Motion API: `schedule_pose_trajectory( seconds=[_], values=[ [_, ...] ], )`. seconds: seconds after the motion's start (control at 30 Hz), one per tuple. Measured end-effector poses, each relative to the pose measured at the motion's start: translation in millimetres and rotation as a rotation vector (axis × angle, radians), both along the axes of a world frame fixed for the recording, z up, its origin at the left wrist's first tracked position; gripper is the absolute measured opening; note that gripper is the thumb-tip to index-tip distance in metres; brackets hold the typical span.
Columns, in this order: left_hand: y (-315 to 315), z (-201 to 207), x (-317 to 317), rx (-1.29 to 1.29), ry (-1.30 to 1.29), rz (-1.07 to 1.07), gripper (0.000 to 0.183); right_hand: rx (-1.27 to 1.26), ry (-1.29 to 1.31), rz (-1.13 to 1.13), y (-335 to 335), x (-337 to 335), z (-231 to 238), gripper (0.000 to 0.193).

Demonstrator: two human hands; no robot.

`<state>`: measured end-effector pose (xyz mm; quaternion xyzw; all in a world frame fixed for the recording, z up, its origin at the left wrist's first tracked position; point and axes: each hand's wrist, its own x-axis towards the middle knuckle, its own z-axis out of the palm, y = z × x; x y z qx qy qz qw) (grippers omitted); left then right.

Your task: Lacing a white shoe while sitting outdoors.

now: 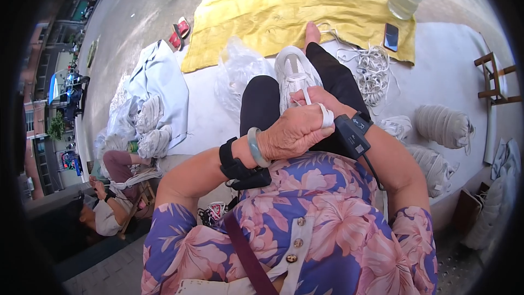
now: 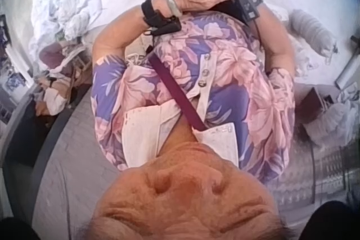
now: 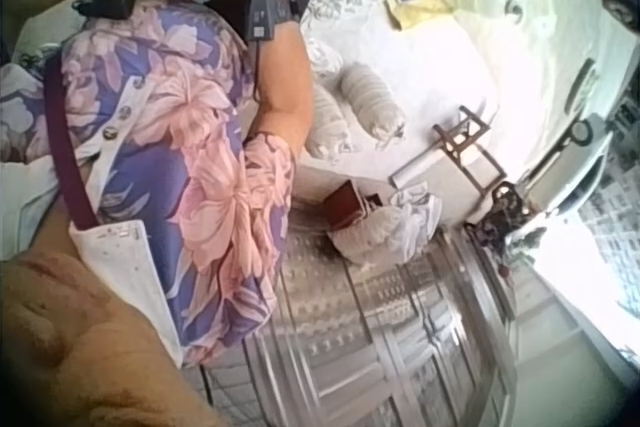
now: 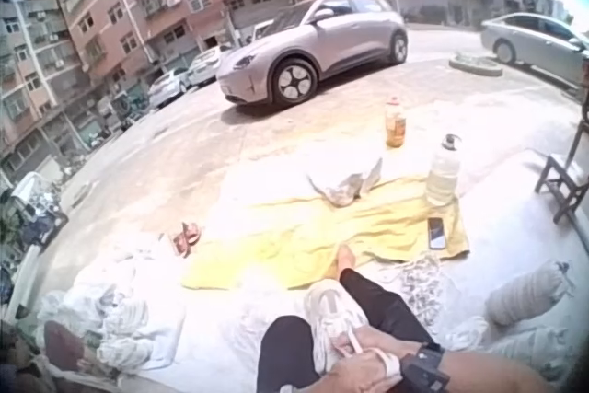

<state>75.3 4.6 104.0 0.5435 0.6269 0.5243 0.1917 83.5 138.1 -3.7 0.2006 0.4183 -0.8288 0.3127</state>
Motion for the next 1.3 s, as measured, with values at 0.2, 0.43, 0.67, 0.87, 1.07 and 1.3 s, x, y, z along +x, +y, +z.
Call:
schedule_pose_trajectory(
  seconds=[0.2,0.43,0.67,0.87,1.07,1.3],
  values=[
    [-7.2,-11.1,12.3,-0.065,0.061,-0.102,0.013,0.306,-0.080,0.084,19.5,15.4,35.7,0.009],
    [-4.5,-9.2,8.5,-0.059,0.148,-0.140,0.015,0.158,-0.074,-0.103,4.5,17.2,36.3,0.011],
    [-8.3,-0.9,8.7,-0.001,0.143,-0.129,0.014,-0.031,-0.086,-0.137,-8.7,5.0,24.2,0.014],
    [-26.1,26.6,2.8,-0.063,-0.013,-0.209,0.013,-0.129,-0.138,-0.214,-9.3,5.7,23.8,0.015],
    [-95.5,31.2,-22.8,0.001,-0.814,0.097,0.021,-0.265,-0.164,-0.447,40.7,44.6,35.2,0.016],
    [-188.7,-11.7,-39.4,-0.084,-1.170,0.396,0.022,-0.057,-0.034,-0.214,103.6,72.9,46.1,0.006]
  ],
)
